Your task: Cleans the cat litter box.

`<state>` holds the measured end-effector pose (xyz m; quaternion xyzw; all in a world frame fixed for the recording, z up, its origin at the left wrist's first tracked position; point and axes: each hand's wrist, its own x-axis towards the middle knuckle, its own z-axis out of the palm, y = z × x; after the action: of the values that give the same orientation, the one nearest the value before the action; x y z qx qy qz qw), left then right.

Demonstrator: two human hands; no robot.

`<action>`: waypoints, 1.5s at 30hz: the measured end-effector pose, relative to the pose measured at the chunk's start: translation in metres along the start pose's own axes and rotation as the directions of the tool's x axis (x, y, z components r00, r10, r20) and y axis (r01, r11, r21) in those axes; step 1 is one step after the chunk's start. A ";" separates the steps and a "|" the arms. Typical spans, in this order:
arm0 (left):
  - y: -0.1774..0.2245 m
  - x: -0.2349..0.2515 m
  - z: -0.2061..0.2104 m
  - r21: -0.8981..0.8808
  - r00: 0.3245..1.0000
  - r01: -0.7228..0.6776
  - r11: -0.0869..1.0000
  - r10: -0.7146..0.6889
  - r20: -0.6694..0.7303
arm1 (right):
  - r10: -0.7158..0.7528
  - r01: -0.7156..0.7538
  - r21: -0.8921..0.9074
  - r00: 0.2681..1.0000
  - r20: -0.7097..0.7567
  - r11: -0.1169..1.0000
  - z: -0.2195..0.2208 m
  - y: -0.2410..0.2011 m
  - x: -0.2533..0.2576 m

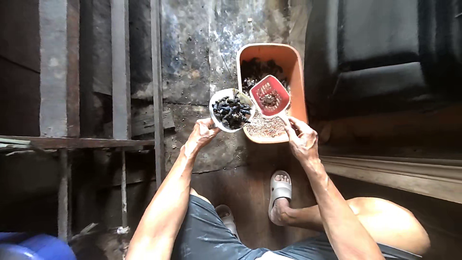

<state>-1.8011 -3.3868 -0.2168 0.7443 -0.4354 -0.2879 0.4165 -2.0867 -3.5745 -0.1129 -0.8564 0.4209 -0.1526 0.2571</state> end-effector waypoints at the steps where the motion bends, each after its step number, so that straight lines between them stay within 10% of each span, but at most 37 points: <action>1: 0.002 0.001 0.002 -0.003 1.000 -0.006 1.000 0.006 0.010 | -0.060 0.058 -0.036 0.998 -0.035 0.998 0.002 -0.008 0.002; 18: 0.015 0.009 0.015 -0.043 0.996 -0.064 0.997 0.067 0.065 | -0.218 0.221 -0.012 0.952 -0.213 0.975 0.016 -0.041 -0.001; 29: 0.016 0.004 -0.008 -0.034 0.999 -0.030 0.999 0.029 -0.022 | 0.339 -0.339 -0.042 0.941 0.004 0.940 -0.008 0.066 -0.008; 36: 0.024 0.001 -0.023 0.014 0.996 0.016 1.000 -0.014 -0.086 | 0.759 -0.812 0.174 0.582 0.291 0.557 0.017 0.110 0.027; 45: 0.027 -0.006 -0.023 0.074 0.994 0.031 0.997 -0.023 -0.106 | 0.793 -0.845 0.244 0.532 0.297 0.476 0.045 0.138 0.064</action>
<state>-1.7964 -3.3800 -0.1814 0.7794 -0.4134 -0.2373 0.4065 -2.1155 -3.6821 -0.2251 -0.4958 0.7237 -0.0234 0.4795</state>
